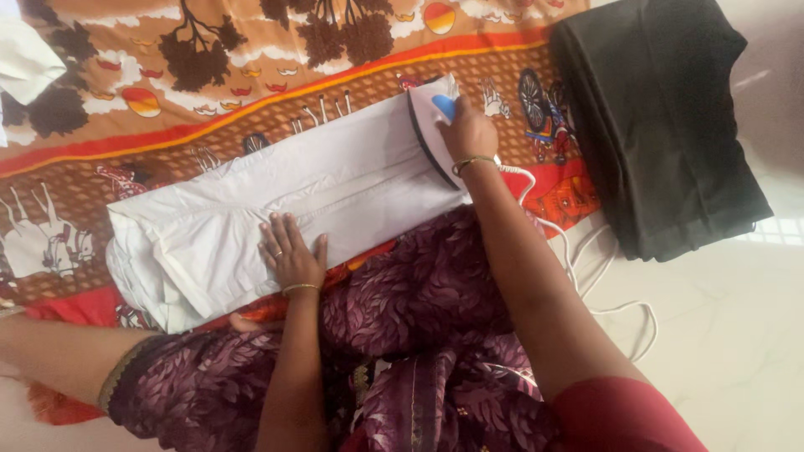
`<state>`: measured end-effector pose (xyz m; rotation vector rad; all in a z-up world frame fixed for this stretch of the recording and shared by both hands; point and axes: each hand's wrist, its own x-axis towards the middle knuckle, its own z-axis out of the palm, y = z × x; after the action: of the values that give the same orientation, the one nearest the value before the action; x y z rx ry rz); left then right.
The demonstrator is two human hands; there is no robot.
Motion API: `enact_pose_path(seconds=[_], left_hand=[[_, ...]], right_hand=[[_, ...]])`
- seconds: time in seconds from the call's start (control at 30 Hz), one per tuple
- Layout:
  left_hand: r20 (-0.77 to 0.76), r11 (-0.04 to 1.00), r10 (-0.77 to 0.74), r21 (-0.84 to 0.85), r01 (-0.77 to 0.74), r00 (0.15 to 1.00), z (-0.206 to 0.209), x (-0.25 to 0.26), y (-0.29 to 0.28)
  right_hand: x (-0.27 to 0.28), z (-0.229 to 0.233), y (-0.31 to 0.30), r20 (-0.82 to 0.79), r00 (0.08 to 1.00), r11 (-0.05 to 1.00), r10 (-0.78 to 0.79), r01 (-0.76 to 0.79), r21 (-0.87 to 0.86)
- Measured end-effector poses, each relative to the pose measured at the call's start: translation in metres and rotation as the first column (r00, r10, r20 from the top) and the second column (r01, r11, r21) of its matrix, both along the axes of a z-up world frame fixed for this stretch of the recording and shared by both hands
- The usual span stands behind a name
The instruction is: The person irons a white shirt laid out on a patterned bedsheet using a handheld electric iron. They smooth the fabric with their hands, iron different sections, and fold the shirt in half before ironing the folded edges.
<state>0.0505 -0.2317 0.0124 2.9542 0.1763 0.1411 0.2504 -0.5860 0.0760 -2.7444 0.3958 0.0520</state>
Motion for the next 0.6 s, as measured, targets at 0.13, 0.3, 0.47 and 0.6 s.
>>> enact_pose_path(seconds=[0.13, 0.3, 0.47, 0.6], left_hand=[[0.019, 1.000, 0.016, -0.021, -0.015, 1.000, 0.000, 0.006, -0.002], [0.005, 0.999, 0.026, -0.031, -0.026, 1.000, 0.002, 0.007, -0.002], [0.030, 1.000, 0.016, 0.001, -0.016, 0.999, 0.001, 0.007, -0.003], [0.029, 1.000, 0.023, -0.009, -0.022, 0.999, -0.005, 0.011, -0.004]], right_hand=[[0.008, 0.013, -0.008, 0.009, 0.999, 0.999, -0.043, 0.043, 0.015], [-0.005, 0.022, -0.039, 0.000, 0.994, 0.969, 0.106, -0.103, 0.223], [-0.004, 0.018, -0.038, -0.105, 0.990, 0.980, 0.093, -0.072, 0.186], [0.008, 0.018, -0.036, -0.101, 0.994, 0.985, 0.035, -0.018, 0.169]])
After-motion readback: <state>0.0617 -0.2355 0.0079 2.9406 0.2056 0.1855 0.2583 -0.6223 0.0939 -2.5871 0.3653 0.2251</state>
